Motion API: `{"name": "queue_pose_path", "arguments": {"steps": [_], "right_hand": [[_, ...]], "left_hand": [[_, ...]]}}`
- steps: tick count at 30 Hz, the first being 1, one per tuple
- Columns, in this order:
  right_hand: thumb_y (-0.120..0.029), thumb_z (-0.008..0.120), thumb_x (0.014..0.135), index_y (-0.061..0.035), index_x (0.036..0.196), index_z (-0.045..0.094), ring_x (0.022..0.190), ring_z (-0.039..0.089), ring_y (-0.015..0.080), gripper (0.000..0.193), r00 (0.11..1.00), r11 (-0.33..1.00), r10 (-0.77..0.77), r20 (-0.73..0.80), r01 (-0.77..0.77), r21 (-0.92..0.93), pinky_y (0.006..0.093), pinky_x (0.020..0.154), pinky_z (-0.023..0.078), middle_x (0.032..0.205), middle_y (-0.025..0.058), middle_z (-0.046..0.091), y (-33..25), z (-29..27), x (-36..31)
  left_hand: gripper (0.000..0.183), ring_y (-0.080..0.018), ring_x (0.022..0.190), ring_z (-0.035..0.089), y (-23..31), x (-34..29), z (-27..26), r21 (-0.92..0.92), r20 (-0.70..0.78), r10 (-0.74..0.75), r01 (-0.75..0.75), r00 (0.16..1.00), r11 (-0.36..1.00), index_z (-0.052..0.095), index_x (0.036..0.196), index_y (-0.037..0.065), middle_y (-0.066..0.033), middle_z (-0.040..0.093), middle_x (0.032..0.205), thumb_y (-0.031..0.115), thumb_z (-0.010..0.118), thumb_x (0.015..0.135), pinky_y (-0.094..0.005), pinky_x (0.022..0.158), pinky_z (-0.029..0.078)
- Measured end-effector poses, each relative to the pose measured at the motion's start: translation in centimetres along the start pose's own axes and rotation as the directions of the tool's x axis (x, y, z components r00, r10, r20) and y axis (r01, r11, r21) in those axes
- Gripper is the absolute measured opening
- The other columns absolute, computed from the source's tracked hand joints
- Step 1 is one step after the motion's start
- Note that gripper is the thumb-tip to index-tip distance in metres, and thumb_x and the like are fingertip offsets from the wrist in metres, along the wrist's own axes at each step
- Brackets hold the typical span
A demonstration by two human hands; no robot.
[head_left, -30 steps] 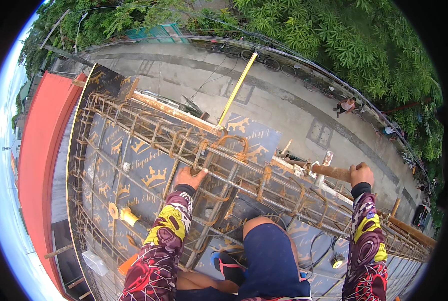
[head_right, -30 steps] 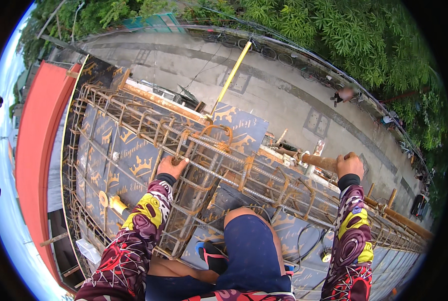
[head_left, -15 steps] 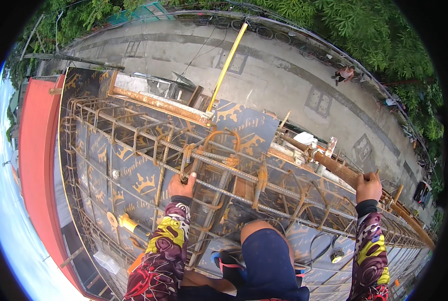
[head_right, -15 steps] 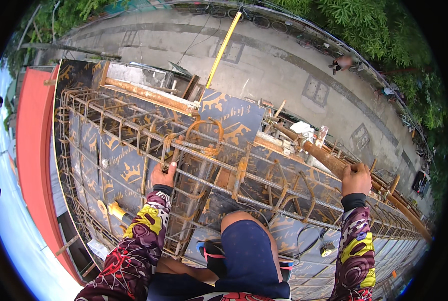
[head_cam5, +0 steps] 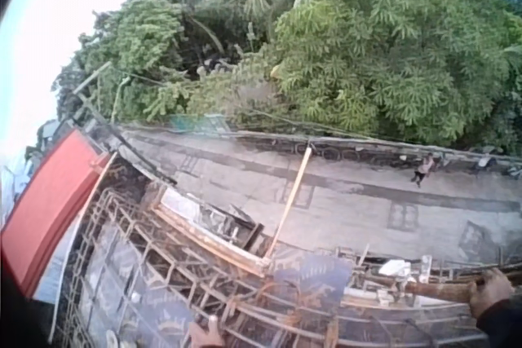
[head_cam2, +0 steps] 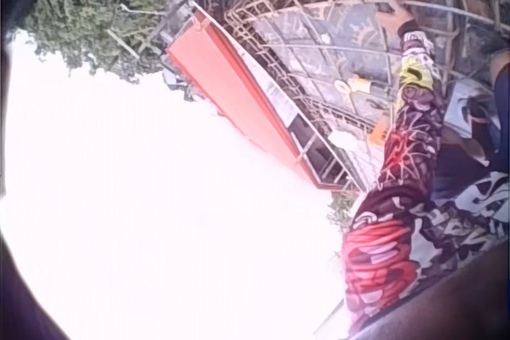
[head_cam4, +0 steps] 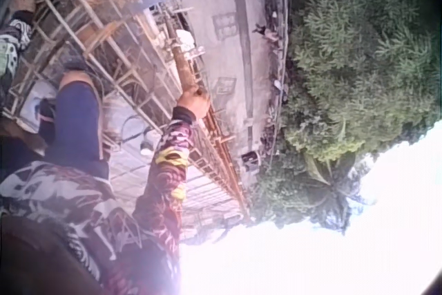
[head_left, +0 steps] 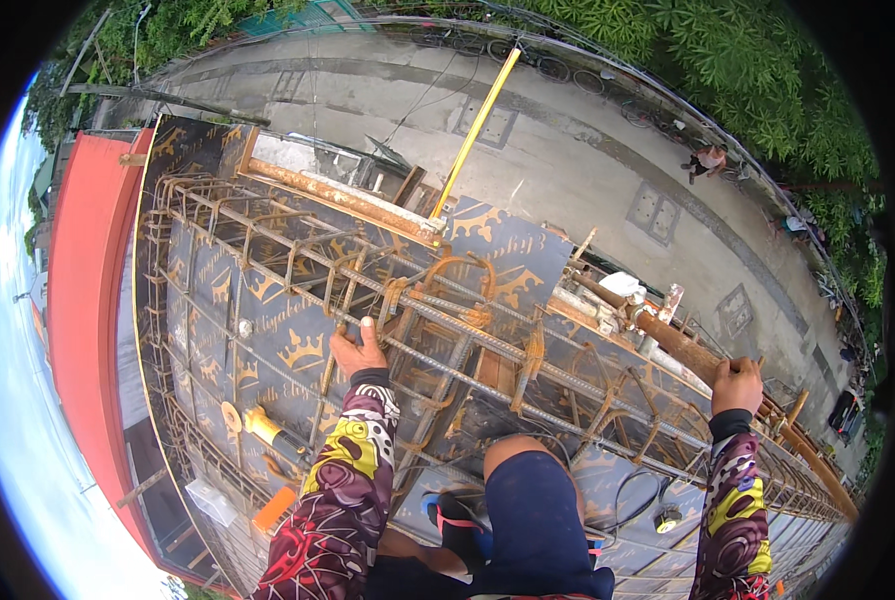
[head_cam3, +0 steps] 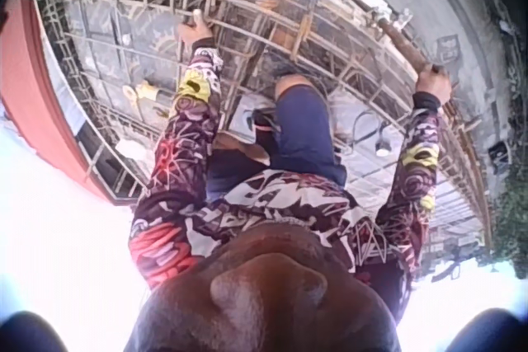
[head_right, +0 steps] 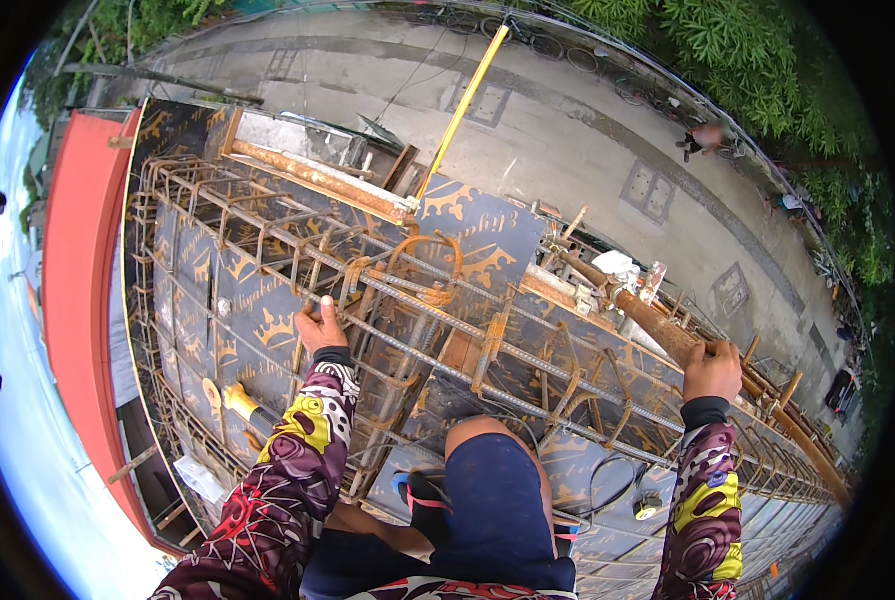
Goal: The person uses a hammer to tap and adjust a rebar grid on a construction site. They also use a yellow handheld tool to work on the rebar structure.
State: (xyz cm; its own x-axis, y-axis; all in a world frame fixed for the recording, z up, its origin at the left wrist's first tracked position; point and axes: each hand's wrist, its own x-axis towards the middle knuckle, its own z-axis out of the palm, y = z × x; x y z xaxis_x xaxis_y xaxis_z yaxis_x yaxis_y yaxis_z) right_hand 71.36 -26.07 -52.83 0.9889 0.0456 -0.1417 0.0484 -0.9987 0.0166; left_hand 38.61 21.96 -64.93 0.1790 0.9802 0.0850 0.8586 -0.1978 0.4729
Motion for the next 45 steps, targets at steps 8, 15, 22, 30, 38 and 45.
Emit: {"name": "queue_pose_path", "arguments": {"steps": [8,15,22,30,38,45], "right_hand": [[-0.021,0.064,0.084,-0.0056,0.081,0.065,0.083,0.064,0.0382,0.016,0.998,0.998,-0.055,-0.019,0.054,-0.021,0.0476,0.072,0.050,0.090,0.0145,0.064,1.9,1.4,0.1],[-0.021,0.064,0.084,-0.0041,0.079,0.063,0.081,0.063,0.0397,0.018,0.998,0.998,-0.061,-0.027,0.061,-0.001,0.0477,0.071,0.050,0.086,0.0164,0.063,1.7,1.3,0.0],[-0.018,0.063,0.085,-0.0026,0.078,0.062,0.079,0.061,0.0394,0.017,0.992,0.993,-0.119,-0.032,0.118,-0.023,0.0480,0.072,0.048,0.084,0.0165,0.062,2.2,1.1,0.1],[-0.017,0.064,0.085,-0.0035,0.079,0.062,0.078,0.061,0.0383,0.015,0.993,0.992,-0.118,-0.004,0.118,-0.038,0.0469,0.072,0.048,0.083,0.0163,0.063,2.3,1.3,0.1],[-0.016,0.066,0.084,-0.0044,0.082,0.063,0.079,0.061,0.0371,0.012,0.996,0.994,-0.086,0.023,0.087,-0.072,0.0467,0.072,0.048,0.085,0.0157,0.062,2.6,1.3,0.2],[-0.015,0.065,0.086,-0.0031,0.083,0.063,0.077,0.060,0.0381,0.013,0.991,0.990,-0.136,0.000,0.136,-0.021,0.0459,0.070,0.048,0.084,0.0160,0.060,1.0,0.3,-0.1]], "left_hand": [[0.083,-0.0388,0.118,0.045,4.3,1.5,1.8,0.359,-0.231,-0.306,0.374,0.923,0.855,0.054,0.121,0.003,-0.0187,0.049,0.117,0.076,0.057,0.081,-0.0549,0.098,0.034],[0.095,-0.0372,0.137,0.036,0.8,8.6,1.8,0.379,-0.146,-0.265,0.301,0.953,0.875,0.041,0.146,0.009,-0.0194,0.038,0.148,0.079,0.051,0.083,-0.0562,0.113,0.022],[0.101,-0.0456,0.128,0.043,0.0,8.5,3.0,0.160,-0.097,-0.163,0.177,0.982,0.971,0.037,0.146,-0.002,-0.0296,0.045,0.138,0.076,0.054,0.084,-0.0541,0.105,0.036],[0.099,-0.0453,0.129,0.042,-0.8,8.3,2.6,0.155,-0.113,-0.086,0.103,0.990,0.982,0.035,0.146,-0.003,-0.0303,0.045,0.138,0.074,0.053,0.087,-0.0532,0.106,0.035],[0.099,-0.0452,0.133,0.039,-0.5,8.2,2.7,0.149,-0.070,-0.075,0.084,0.995,0.985,0.031,0.147,-0.006,-0.0309,0.040,0.143,0.073,0.047,0.089,-0.0528,0.109,0.031],[0.098,-0.0452,0.134,0.039,-1.5,8.7,2.9,0.174,-0.092,-0.043,0.059,0.995,0.983,0.033,0.146,-0.008,-0.0314,0.042,0.143,0.072,0.047,0.091,-0.0516,0.110,0.033]]}}
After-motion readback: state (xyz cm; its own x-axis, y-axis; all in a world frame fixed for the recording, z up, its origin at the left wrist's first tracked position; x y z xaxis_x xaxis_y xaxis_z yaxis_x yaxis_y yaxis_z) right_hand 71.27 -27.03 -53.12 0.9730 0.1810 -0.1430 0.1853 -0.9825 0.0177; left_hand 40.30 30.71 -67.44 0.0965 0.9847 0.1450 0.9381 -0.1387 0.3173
